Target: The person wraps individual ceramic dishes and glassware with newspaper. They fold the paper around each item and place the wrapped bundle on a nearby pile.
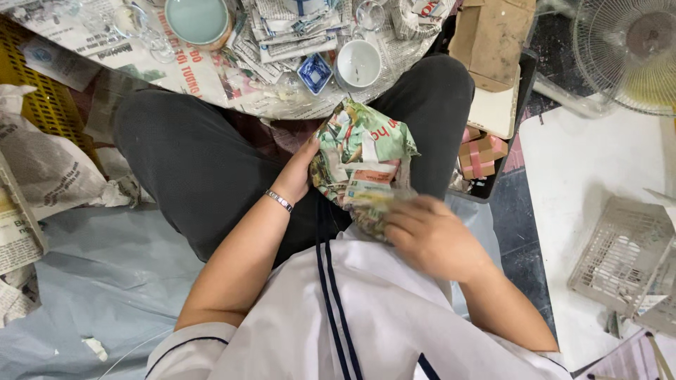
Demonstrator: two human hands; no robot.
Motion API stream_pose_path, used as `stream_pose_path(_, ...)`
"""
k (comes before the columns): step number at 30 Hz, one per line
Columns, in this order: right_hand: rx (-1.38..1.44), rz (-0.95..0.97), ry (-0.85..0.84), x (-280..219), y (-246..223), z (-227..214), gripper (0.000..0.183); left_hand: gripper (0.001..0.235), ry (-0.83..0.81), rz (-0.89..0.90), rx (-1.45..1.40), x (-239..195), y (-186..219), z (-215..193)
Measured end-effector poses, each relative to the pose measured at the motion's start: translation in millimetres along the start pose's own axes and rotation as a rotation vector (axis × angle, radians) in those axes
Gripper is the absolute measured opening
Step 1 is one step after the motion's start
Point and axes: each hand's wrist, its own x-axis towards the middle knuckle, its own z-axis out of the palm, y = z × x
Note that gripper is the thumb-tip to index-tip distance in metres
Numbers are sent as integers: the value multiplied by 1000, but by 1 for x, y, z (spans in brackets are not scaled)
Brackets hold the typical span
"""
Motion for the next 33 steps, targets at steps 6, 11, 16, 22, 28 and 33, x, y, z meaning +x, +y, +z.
stream_pose_path(6, 499, 568, -187, 16, -3, 21, 43, 55, 29, -12, -23, -1, 3, 5)
stream_pose_path(11, 361, 887, 26, 37, 6, 42, 40, 55, 51, -44, -112, 4, 3, 5)
stream_pose_path(16, 467, 422, 162, 36, 9, 42, 19, 55, 58, -40, -147, 3, 0, 0)
stream_pose_path(22, 578, -97, 124, 51, -14, 33, 17, 61, 87, -101, -162, 8, 5, 2)
stream_pose_path(28, 1005, 361, -204, 64, -18, 52, 29, 63, 58, 52, 39, 6, 5, -6)
stream_pose_path(33, 124, 252, 162, 49, 3, 66, 30, 58, 44, -35, -119, 8, -7, -18)
